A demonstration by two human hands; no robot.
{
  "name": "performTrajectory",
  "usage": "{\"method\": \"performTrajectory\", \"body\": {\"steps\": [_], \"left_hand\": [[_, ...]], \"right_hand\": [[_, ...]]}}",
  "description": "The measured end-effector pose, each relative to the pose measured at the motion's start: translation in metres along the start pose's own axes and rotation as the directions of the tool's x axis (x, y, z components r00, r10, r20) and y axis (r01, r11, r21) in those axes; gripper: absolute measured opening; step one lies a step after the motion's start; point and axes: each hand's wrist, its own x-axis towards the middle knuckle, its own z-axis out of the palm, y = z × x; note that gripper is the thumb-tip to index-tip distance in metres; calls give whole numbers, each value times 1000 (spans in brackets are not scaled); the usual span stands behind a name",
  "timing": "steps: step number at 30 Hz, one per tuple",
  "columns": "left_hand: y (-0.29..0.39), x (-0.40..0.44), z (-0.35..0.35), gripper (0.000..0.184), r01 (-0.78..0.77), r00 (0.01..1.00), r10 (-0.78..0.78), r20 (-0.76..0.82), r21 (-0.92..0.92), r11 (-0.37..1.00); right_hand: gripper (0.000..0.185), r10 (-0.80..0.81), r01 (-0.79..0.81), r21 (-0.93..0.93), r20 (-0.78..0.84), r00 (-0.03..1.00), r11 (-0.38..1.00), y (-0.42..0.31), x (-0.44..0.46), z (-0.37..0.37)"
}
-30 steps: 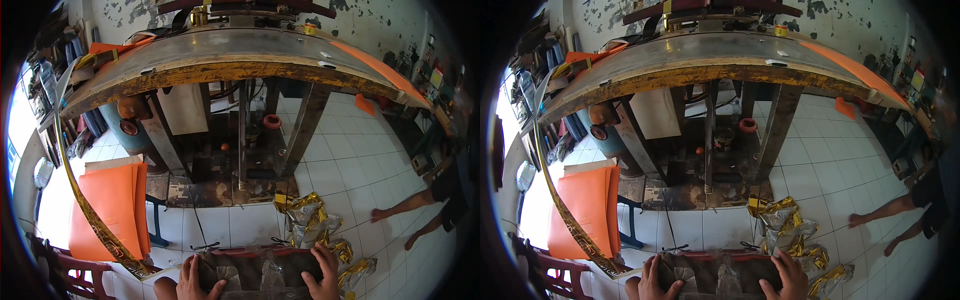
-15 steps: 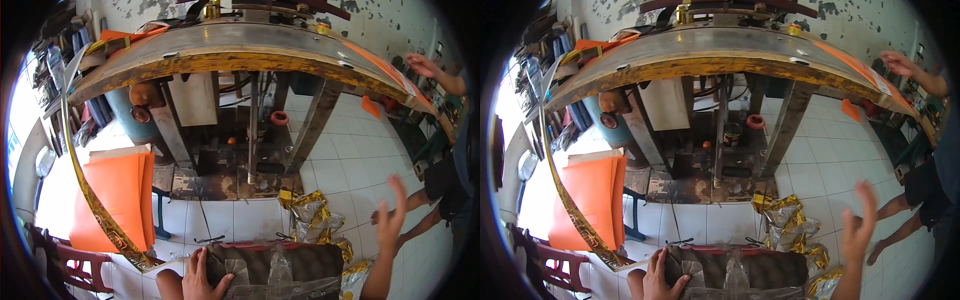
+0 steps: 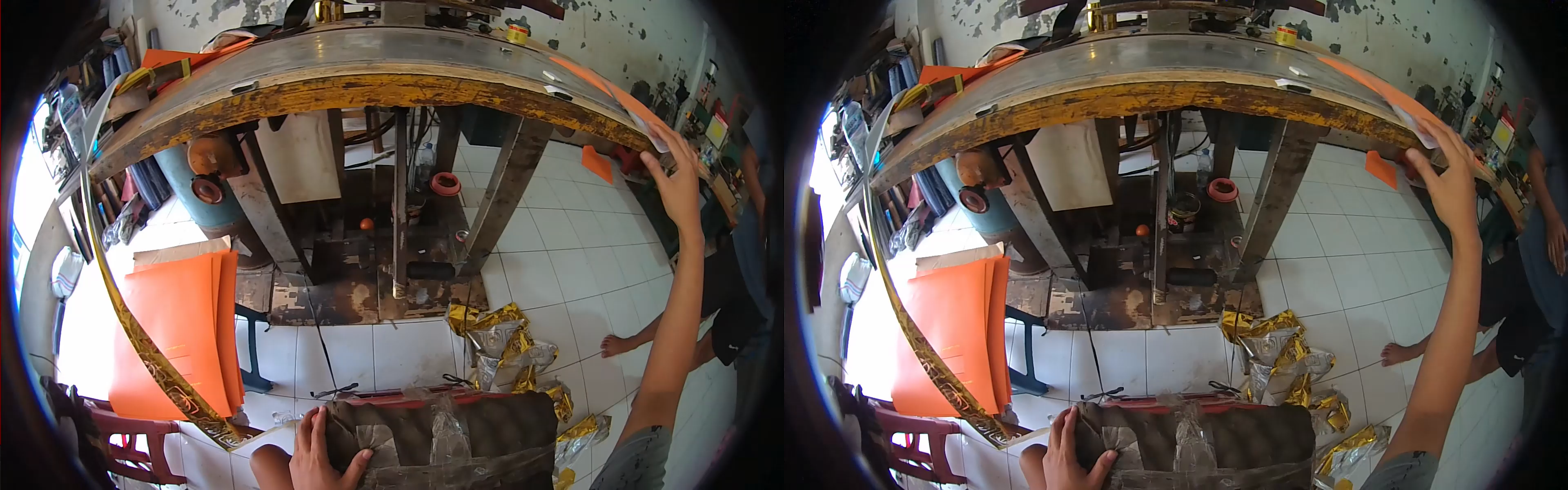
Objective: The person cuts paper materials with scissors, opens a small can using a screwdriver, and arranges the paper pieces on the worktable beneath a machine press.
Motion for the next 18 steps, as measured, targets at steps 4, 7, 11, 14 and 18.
{"method": "performTrajectory", "body": {"steps": [4,7,11,14,18], "left_hand": [[4,2,0,82,22,1000,-22,15,-10,1000],[4,2,1,83,19,1000,-19,22,17,1000],[1,0,1,83,1,1000,-1,8,23,1000],[1,-1,3,82,-1,1000,1,-2,34,999],[0,-1,-2,82,-9,1000,9,6,37,999]], "right_hand": [[33,234,-166,223,-324,917,961,-13,-9,-17],[33,523,-262,563,-370,768,784,-40,-15,-31],[28,556,-134,655,-494,668,743,-100,-23,-47],[24,489,23,702,-518,702,712,-180,-54,-57],[43,-158,224,825,-165,973,518,-274,-110,-69]]}}
